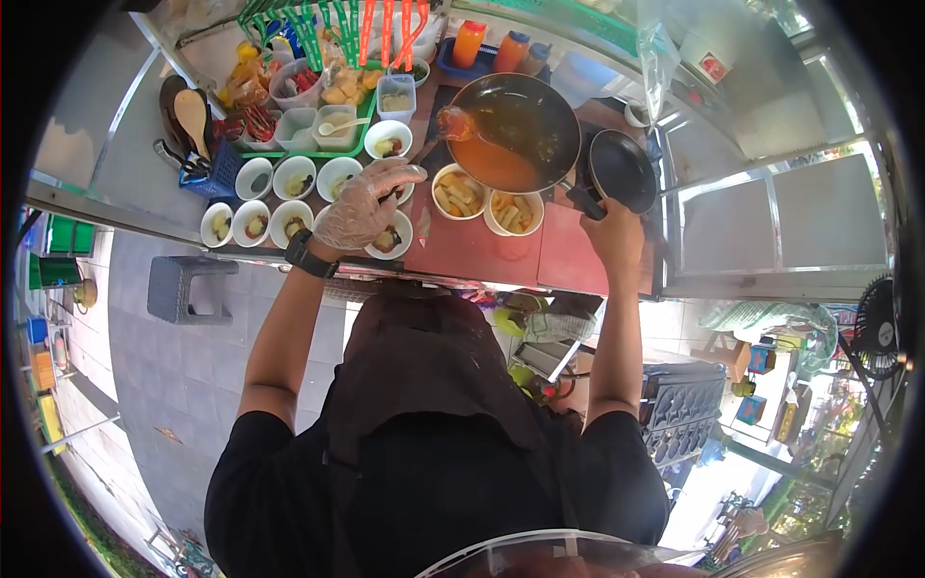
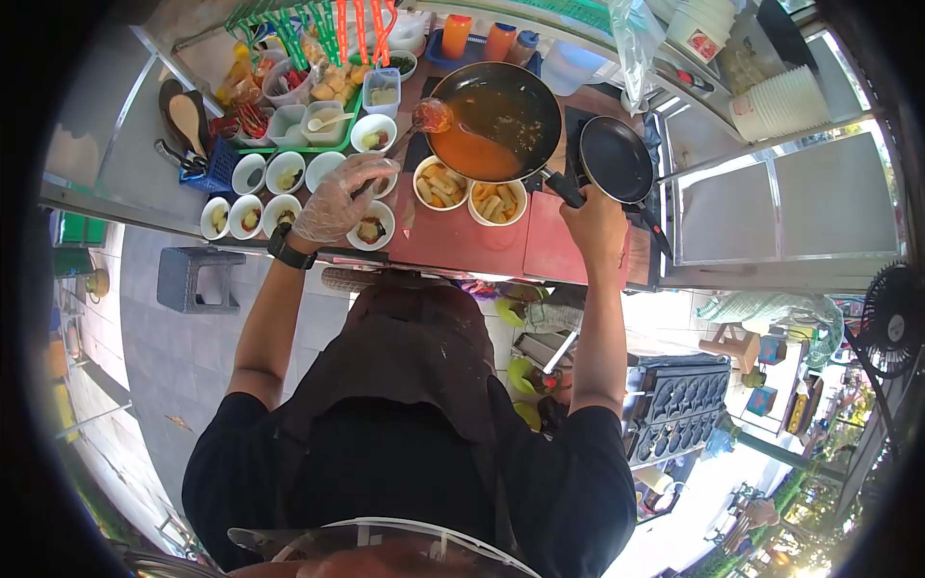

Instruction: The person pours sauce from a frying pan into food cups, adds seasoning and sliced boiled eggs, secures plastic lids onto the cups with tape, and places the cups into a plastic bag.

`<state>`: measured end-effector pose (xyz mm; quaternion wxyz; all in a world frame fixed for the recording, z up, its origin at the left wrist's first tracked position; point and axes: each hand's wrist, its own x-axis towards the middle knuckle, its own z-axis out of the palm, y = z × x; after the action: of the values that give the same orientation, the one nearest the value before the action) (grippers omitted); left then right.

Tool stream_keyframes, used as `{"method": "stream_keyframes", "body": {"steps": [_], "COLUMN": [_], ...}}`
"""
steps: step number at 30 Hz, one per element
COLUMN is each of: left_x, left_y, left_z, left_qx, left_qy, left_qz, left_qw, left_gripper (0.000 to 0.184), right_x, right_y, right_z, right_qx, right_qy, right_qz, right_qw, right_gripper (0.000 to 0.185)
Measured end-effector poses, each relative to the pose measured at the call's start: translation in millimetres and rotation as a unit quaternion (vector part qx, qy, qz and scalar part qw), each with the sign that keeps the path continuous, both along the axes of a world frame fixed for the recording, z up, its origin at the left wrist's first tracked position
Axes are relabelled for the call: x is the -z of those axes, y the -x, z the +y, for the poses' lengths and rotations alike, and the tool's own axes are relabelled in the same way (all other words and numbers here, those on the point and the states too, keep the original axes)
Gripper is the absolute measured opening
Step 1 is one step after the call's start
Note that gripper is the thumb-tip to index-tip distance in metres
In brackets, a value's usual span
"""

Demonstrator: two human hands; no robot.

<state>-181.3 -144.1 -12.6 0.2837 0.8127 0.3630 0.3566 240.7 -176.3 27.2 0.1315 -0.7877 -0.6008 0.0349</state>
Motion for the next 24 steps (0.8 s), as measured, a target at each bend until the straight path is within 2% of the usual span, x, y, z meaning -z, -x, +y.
{"method": "stream_keyframes", "body": {"steps": [14,24], "left_x": [13,17], "left_y": [11,14], "left_z": [-27,-33], "left_qx": [0.006,0.011], "left_qy": [0.034,0.006], "left_qz": [-0.03,-0.042], "left_qw": [0.999,0.999], "left_gripper": [0.048,0.041], "right_x": [2,-9], "right_y": [10,20], "right_z": [-34,-40], "right_qx": [0.032,0.036], "right_qy": [-0.034,-0.05], "right_qz": [-0.066,-0.079], "right_qw": [0.997,0.995], "right_gripper": [0.028,0.03]}}
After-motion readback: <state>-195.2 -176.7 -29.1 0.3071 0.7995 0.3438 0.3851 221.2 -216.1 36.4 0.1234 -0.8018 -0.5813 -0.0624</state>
